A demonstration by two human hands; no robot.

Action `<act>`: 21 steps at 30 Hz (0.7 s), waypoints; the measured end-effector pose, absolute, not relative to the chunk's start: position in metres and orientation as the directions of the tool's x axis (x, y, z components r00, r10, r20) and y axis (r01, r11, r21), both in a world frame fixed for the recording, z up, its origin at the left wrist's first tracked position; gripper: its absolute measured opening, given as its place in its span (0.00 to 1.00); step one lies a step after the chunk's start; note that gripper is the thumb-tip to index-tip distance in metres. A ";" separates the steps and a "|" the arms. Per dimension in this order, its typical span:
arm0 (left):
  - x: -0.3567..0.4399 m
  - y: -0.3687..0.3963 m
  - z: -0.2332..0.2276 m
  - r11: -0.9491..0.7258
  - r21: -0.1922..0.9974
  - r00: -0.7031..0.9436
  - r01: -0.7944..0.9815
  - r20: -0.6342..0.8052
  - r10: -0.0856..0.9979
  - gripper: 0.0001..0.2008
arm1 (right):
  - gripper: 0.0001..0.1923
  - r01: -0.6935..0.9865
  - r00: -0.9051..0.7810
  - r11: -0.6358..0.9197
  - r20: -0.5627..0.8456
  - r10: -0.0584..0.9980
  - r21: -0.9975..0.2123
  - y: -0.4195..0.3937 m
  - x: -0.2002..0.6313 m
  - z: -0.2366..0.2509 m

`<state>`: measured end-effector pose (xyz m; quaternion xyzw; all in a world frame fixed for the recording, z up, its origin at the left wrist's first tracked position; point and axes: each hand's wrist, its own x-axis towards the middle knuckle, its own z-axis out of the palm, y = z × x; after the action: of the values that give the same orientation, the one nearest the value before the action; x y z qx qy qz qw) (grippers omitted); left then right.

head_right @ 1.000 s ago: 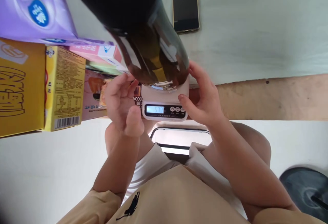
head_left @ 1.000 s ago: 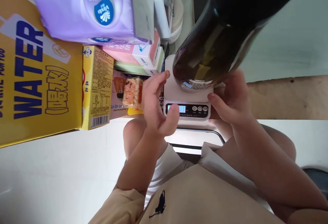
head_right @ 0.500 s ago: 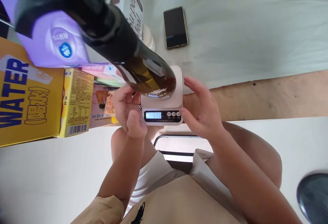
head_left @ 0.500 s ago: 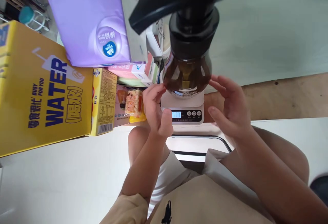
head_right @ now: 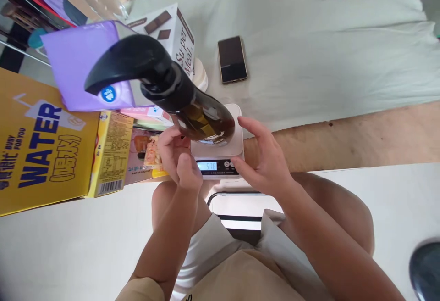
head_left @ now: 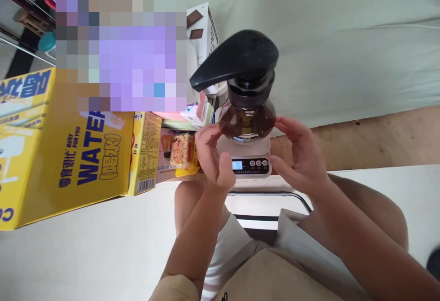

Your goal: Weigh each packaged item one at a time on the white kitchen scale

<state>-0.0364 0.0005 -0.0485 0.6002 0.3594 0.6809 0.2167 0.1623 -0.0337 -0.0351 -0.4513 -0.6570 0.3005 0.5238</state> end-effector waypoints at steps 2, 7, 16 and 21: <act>-0.035 0.000 -0.046 -0.647 0.753 -0.189 0.122 0.657 0.730 0.21 | 0.41 0.270 -0.062 0.419 0.419 0.906 -0.867 -0.027 0.158 -0.029; -0.033 0.008 -0.038 -0.627 0.773 -0.117 0.091 0.634 0.764 0.23 | 0.43 0.348 -0.039 0.313 0.320 0.946 -0.884 -0.008 0.144 -0.010; -0.030 0.022 -0.024 -0.728 0.664 -0.031 0.169 0.742 0.670 0.24 | 0.31 0.350 0.191 0.191 0.270 0.944 -0.917 0.055 0.158 0.012; -0.030 0.018 -0.019 -0.725 0.672 -0.108 0.151 0.740 0.664 0.23 | 0.27 0.521 0.292 0.080 0.266 0.919 -0.850 0.148 0.144 0.044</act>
<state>-0.0301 0.0183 -0.0191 0.6402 0.3183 0.6728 0.1903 0.1438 0.1483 0.0441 -0.6456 -0.5575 0.2077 0.4788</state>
